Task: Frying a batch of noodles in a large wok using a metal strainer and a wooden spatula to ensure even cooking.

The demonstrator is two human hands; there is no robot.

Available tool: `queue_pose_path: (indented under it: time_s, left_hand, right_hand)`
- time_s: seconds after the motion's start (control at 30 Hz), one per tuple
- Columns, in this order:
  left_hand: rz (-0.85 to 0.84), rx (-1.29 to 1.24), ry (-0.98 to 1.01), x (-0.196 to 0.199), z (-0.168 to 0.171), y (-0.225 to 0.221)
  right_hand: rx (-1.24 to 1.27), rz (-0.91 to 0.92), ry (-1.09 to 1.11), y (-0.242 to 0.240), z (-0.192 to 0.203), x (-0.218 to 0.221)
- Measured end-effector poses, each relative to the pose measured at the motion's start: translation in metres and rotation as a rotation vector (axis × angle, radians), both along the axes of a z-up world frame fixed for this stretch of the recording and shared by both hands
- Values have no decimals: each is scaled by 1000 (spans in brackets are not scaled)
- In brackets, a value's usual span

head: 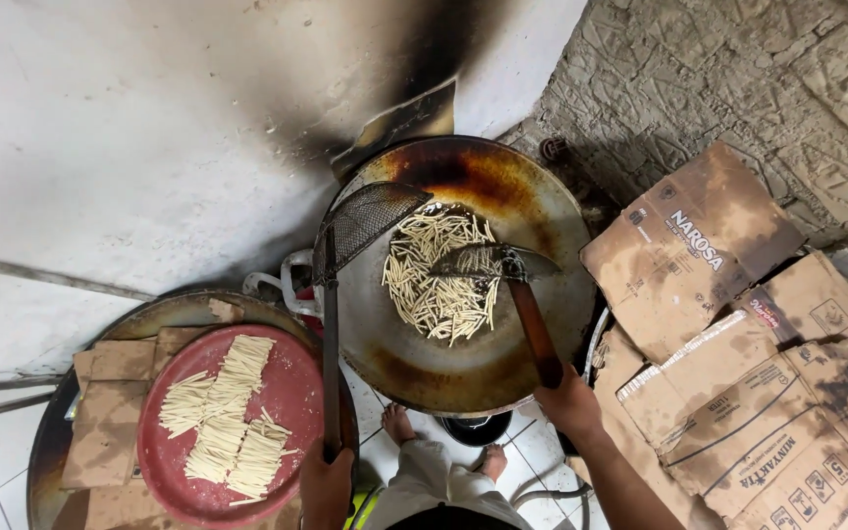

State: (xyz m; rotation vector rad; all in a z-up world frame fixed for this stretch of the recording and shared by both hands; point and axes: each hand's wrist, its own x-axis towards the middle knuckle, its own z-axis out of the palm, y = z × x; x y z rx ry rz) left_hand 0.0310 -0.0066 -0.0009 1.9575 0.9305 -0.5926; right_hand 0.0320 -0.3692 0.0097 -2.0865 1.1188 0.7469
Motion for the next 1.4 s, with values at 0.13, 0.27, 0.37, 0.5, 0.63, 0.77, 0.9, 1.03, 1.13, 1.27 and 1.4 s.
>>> queue_pose_path:
  time_s: [0.13,0.27,0.37,0.5,0.63,0.77,0.9,1.03,1.13,1.27,1.4]
  left_hand:
    - [-22,47,-90,-13,-37,13]
    - [1,31,-13,-14,-24,11]
    - [27,7,27,-9,2,3]
    - [63,-19,45,-5,23,-5]
    - [33,-33,-7,-9,4,-1]
    - [10,-8,-54,-12,-7,0]
    - [-21,9,-68,-14,-11,1]
    - [-15,2,-36,-13,10,-1]
    - [6,8,-2,-14,20,-1]
    - [39,-27,-28,-15,27,0]
    - [35,-28,-12,-12,30,1]
  right_hand:
    - [33,-14,30,-3,2,-19]
    - [70,-61,30,-9,-56,-36]
    - [99,-114,-27,-5,-64,-38]
    - [80,-77,-27,7,-13,-39]
    - [132,-62,23,3,13,-49]
    - [198,-37,78,-6,-23,-62]
    - [252,-85,44,10,-40,-58]
    - [306,-206,-108,18,-55,-48]
    - [345,-300,-152,24,-27,-37]
    - [320,-232,-113,25,-4,-27]
    - [438,-268,-117,21,-60,-28]
